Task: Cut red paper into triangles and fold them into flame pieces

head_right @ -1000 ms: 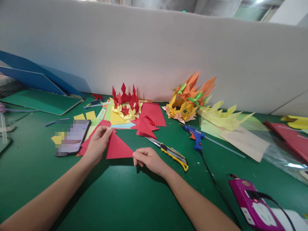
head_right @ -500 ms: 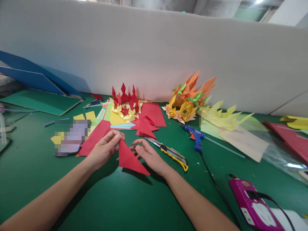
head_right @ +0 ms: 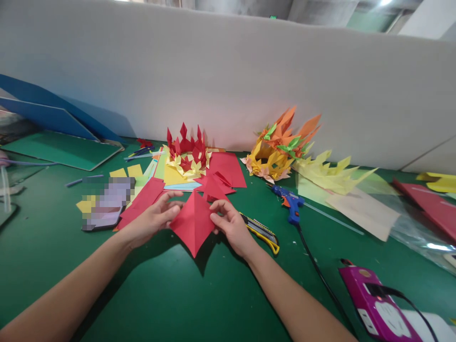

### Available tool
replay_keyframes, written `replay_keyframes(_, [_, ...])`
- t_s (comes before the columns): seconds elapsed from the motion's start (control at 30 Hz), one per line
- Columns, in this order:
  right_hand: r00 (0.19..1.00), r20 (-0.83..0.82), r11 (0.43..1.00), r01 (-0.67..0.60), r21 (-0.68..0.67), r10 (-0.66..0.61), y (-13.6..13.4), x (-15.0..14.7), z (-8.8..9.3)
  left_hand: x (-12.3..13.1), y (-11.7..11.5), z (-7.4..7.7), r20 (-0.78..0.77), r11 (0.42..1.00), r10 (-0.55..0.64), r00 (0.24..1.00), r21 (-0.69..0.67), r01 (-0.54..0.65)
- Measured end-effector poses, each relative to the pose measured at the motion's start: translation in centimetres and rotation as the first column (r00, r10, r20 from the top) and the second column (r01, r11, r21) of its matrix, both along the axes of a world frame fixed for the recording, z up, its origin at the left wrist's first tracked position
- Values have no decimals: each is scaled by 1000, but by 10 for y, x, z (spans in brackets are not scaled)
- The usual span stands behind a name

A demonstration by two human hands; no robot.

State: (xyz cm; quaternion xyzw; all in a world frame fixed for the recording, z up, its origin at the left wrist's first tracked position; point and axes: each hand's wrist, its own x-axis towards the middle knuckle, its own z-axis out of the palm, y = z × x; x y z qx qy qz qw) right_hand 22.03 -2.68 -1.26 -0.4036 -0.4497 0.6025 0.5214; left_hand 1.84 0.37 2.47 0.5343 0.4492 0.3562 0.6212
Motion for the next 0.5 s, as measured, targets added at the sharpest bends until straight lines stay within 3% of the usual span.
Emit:
replay_keyframes(0.1, [996,36,996,76,47,-78,1,4,-2,-9,3,0,-11,986,-164,986,14,164])
replay_keyframes(0.17, [993,66,994,94,61,-98,2,6,-4,-11,4,0,-26,976,-206,978,65,207])
replay_keyframes(0.5, [987,86,989,130,68,-136,0,8,-3,-15,7,5,-108,981,-106,989,153,122])
